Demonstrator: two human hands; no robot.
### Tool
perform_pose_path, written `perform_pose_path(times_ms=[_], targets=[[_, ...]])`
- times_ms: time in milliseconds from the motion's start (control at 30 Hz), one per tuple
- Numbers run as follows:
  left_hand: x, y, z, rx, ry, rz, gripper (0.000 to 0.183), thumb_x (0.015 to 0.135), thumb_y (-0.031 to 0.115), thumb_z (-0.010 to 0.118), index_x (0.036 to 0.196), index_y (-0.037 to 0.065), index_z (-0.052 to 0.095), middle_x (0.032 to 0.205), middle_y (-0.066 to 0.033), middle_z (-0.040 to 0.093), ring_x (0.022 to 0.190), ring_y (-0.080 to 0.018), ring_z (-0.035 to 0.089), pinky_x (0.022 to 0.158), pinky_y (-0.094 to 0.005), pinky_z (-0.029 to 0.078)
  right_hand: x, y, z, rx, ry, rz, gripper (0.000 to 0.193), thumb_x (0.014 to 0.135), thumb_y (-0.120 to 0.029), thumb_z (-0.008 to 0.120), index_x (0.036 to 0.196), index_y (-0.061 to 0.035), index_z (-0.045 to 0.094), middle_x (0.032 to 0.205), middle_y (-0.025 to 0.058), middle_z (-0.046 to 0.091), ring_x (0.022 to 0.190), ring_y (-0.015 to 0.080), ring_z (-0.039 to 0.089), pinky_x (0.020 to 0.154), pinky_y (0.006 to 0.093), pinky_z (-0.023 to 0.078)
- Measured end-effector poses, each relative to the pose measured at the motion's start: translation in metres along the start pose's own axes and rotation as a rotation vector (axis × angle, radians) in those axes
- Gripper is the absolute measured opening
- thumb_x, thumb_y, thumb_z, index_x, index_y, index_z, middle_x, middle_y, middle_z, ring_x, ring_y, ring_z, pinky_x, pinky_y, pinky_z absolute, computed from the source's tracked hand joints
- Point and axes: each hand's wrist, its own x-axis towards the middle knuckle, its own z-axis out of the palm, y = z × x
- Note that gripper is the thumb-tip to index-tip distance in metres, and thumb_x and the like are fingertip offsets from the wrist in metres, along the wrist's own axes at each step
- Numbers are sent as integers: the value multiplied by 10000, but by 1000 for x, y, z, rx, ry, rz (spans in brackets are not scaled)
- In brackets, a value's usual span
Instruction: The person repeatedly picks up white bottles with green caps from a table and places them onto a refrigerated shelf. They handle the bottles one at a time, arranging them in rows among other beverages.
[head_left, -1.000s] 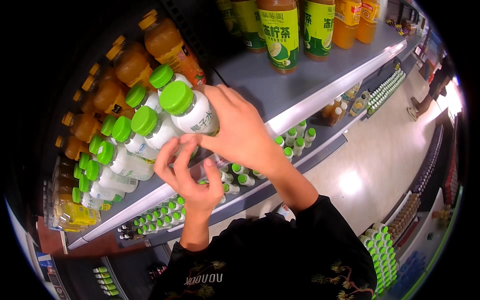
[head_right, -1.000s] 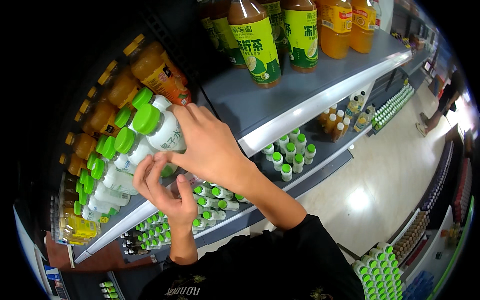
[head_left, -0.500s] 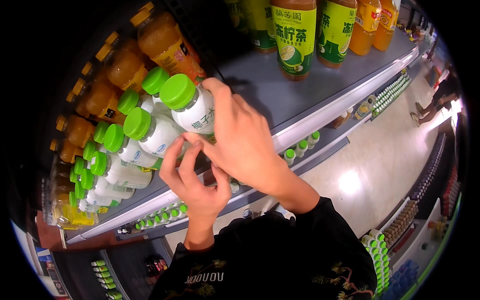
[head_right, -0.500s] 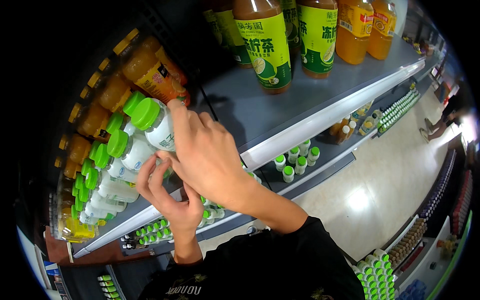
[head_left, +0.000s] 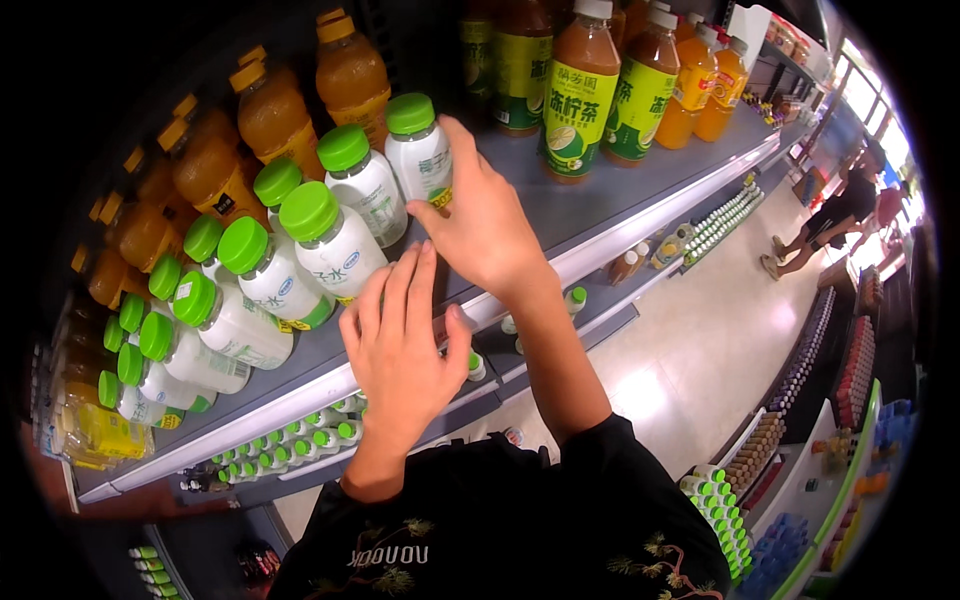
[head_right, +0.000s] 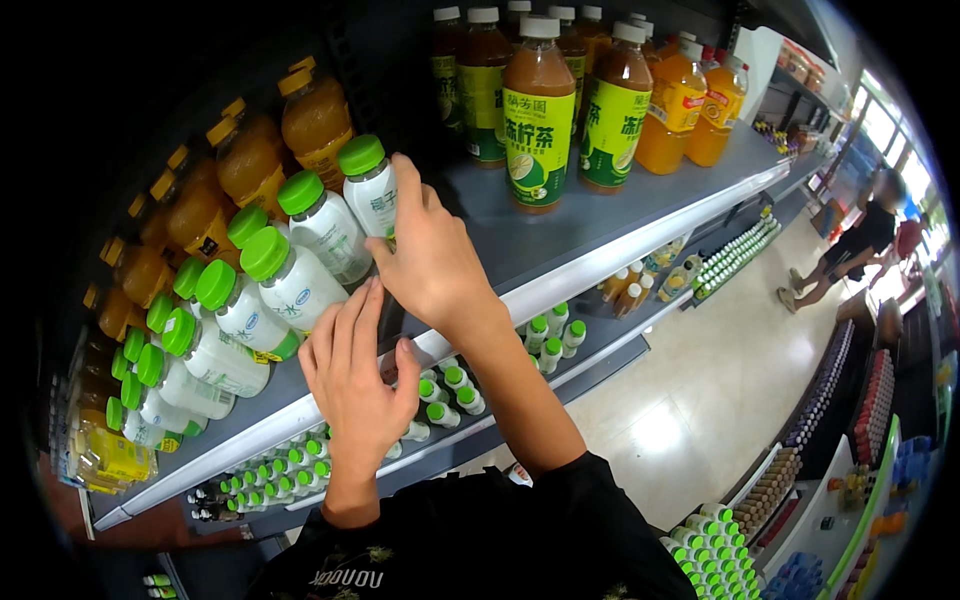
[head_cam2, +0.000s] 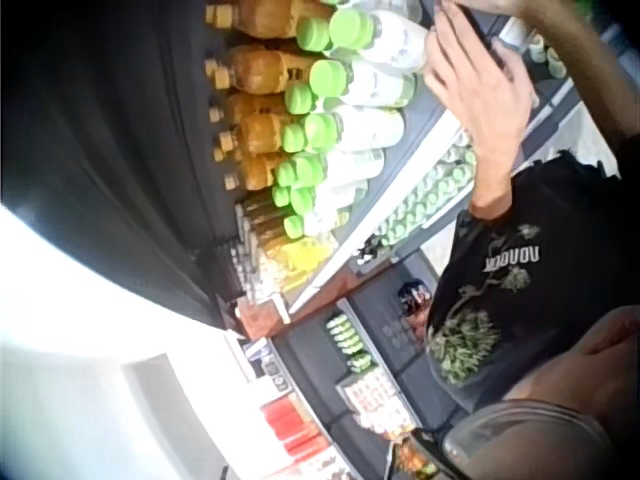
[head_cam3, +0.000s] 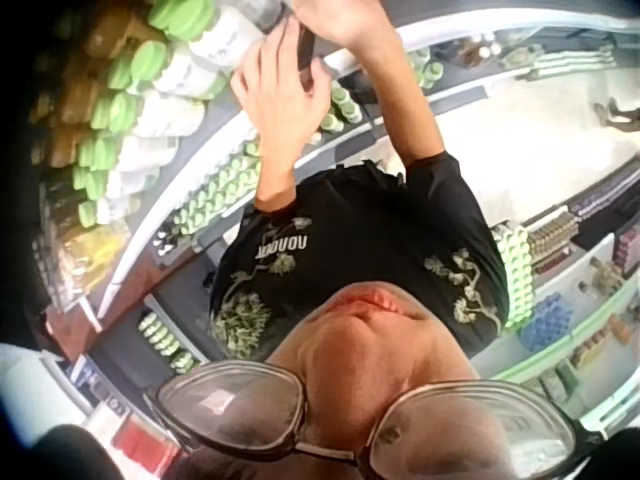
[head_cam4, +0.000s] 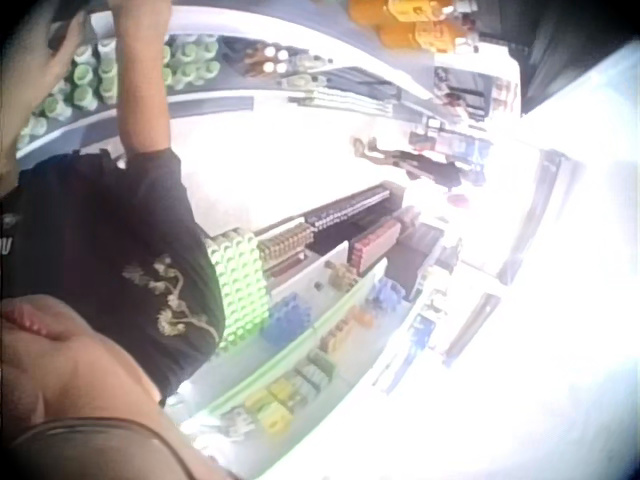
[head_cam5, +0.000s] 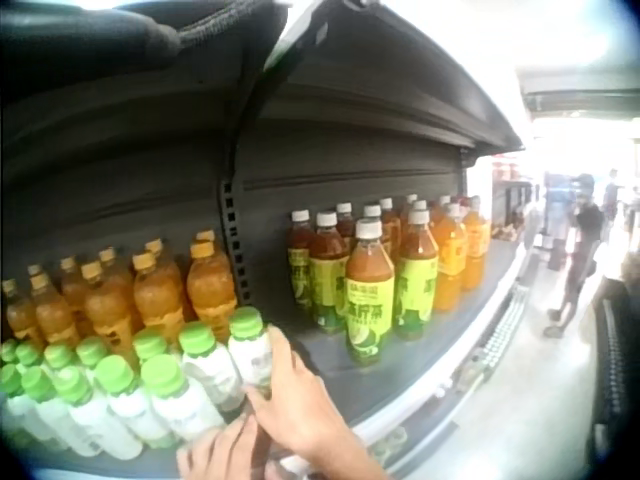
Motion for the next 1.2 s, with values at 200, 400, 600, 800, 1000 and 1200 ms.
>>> perform_pose_path(times_ms=[200, 400, 600, 800, 1000, 1200], targets=[[-8, -7, 4, -86, 31, 25, 515, 844, 160, 720, 1353, 87, 698, 1178, -9, 731, 1110, -224, 657, 966, -389, 427, -11, -6, 0, -33, 63, -30, 840, 914, -103, 773, 1624, -66, 325, 1352, 295, 611, 980, 478, 698, 879, 488, 570], [-16, -18, -2, -281, 116, 163, 262, 739, 26, 755, 990, 95, 779, 1076, -1, 749, 963, -219, 694, 864, -359, 446, -39, -28, -11, -232, 165, -90, 656, 915, -144, 749, 1513, -79, 487, 1235, 214, 642, 990, 473, 666, 828, 518, 544], [-17, -30, -7, -423, 134, 284, 185, 751, 31, 764, 932, 69, 764, 1130, -49, 759, 1045, -286, 681, 930, -419, 456, -89, -55, 0, -503, 249, 25, 466, 914, -57, 706, 1370, -76, 614, 1085, 147, 654, 1100, 385, 603, 965, 473, 495], [-26, -52, -8, -782, 156, 465, 146, 751, -5, 691, 885, 48, 717, 1039, -89, 762, 962, -331, 685, 898, -444, 492, -139, -63, 13, -423, 329, 45, 412, 934, -40, 716, 1340, -55, 650, 1341, 200, 644, 1280, 425, 582, 1086, 479, 481], [-45, -70, -4, -1063, 156, 523, 164, 792, -30, 633, 906, 51, 718, 880, -90, 713, 819, -330, 657, 826, -442, 516, -214, -82, 64, -537, 289, 107, 441, 923, -63, 721, 1357, -60, 645, 1403, 231, 600, 1296, 431, 574, 1105, 488, 472], [-49, -69, -13, -1082, 107, 515, 144, 863, -50, 646, 942, 42, 722, 897, -89, 726, 891, -309, 674, 875, -416, 504, -382, -102, 158, -291, 131, 440, 341, 948, -106, 699, 1280, -57, 644, 1232, 191, 628, 1178, 408, 609, 1010, 484, 511]])
